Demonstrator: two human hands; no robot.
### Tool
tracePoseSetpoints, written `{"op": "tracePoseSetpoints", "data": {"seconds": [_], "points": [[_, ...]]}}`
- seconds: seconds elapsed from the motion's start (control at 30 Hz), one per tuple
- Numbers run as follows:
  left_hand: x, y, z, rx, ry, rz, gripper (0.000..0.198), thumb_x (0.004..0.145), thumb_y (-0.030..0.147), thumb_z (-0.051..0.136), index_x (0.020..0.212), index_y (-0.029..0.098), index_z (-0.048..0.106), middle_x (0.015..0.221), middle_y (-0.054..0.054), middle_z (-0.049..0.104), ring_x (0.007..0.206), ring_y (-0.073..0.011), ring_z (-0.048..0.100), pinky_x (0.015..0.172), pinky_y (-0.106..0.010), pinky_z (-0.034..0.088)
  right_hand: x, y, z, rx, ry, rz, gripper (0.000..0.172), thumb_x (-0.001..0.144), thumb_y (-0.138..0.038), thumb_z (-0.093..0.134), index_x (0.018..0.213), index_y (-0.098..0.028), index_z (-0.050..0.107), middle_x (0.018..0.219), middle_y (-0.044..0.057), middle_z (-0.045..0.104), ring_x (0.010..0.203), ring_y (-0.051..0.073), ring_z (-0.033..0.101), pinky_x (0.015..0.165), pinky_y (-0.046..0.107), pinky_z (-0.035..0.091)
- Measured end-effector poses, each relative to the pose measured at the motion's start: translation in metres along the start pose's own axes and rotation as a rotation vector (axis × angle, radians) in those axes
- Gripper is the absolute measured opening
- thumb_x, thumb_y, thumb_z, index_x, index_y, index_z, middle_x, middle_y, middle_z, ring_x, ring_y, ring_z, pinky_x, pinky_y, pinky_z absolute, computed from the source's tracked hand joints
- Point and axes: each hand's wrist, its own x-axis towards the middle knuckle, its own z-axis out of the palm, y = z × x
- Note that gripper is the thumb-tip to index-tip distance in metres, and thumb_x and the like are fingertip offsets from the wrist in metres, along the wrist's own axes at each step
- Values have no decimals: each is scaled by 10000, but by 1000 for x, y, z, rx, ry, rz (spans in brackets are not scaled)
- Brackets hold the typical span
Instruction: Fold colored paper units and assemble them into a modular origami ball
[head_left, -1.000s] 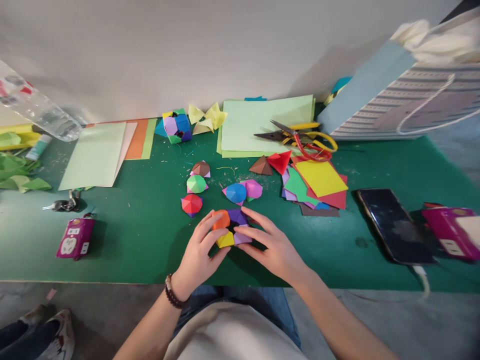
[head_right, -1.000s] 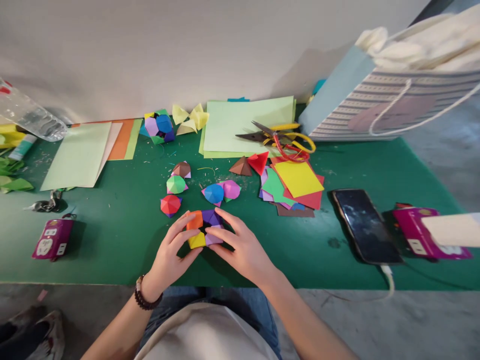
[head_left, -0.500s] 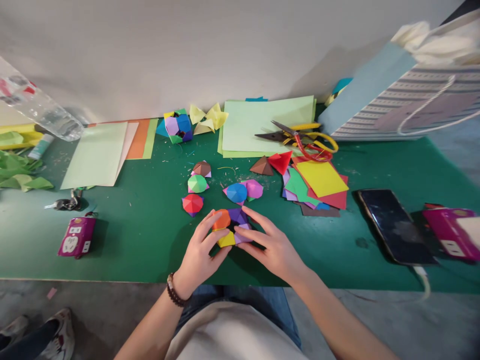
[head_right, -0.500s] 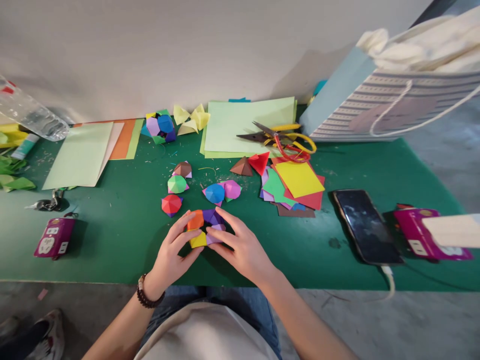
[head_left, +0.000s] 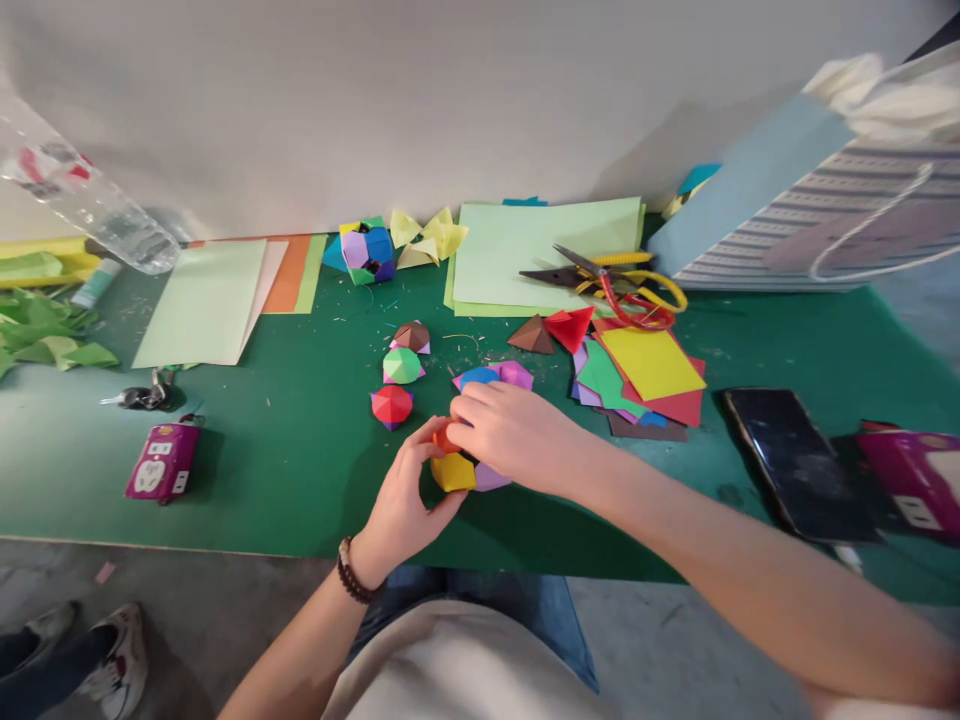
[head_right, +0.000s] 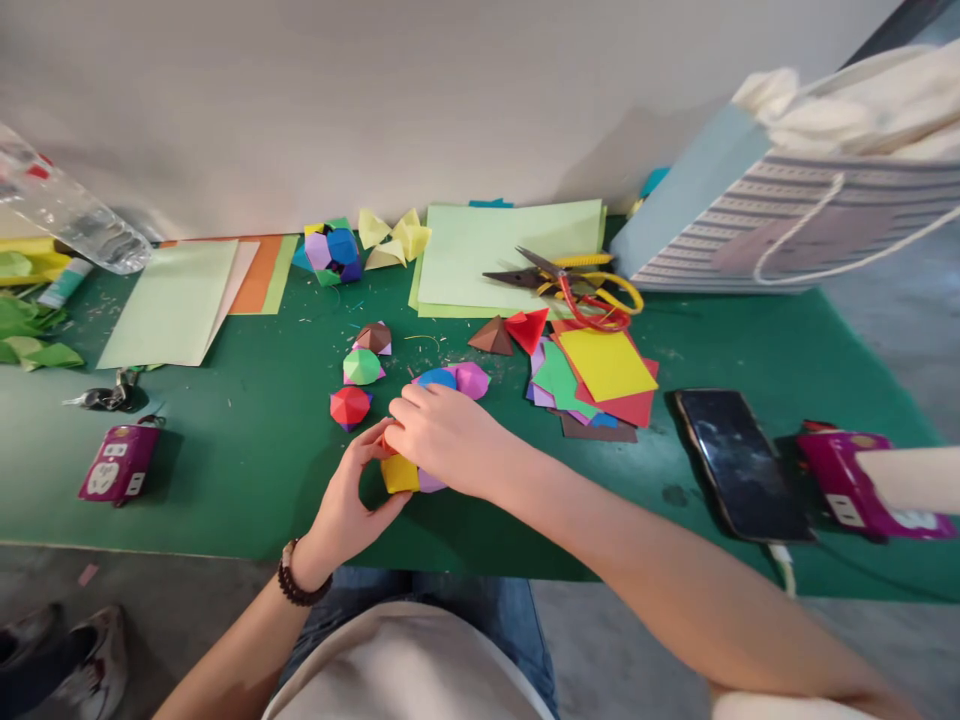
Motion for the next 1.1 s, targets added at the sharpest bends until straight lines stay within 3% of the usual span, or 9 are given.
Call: {"op": "tracePoseSetpoints", "data": {"seconds": [0.13,0.37,0.73,0.93,1.1], "points": [[0,-2,1,7,9,-17,388,779,112,684,1084,201,461,1402,-178,532,1283,-279,566,981,-459,537,14,1,-3,-62,-110,-86,195,880,-39,552,806,-159,686,762,74,660,798,227,583,642,342,381],[0,-2,4,-9,29,-37,379,767,133,704,1055,211,471,1399,-170,544,1267,-293,584,943,-461,551,21,1,3,-77,-160,-137,204,874,-42,566,771,-169,688,755,68,699,786,231,607,637,352,356],[1,-1,4,3,50,-50,370,765,142,709,1031,215,462,1384,-163,558,1244,-277,602,931,-437,558,23,1,5,-73,-131,-166,242,867,-7,548,778,-169,704,738,65,705,799,222,594,668,343,394],[1,0,2,17,20,-20,365,774,116,685,1040,213,454,1404,-171,527,1291,-293,556,984,-498,525,3,12,-18,-7,-114,-140,214,873,-31,555,772,-166,687,742,68,675,749,215,584,624,332,374],[1,1,0,60,-14,20,347,806,119,668,1060,214,454,1440,-184,486,1335,-299,516,1013,-520,509,-25,10,-19,222,-130,7,197,948,-203,565,799,-197,693,756,19,697,732,186,633,598,306,364]]}}
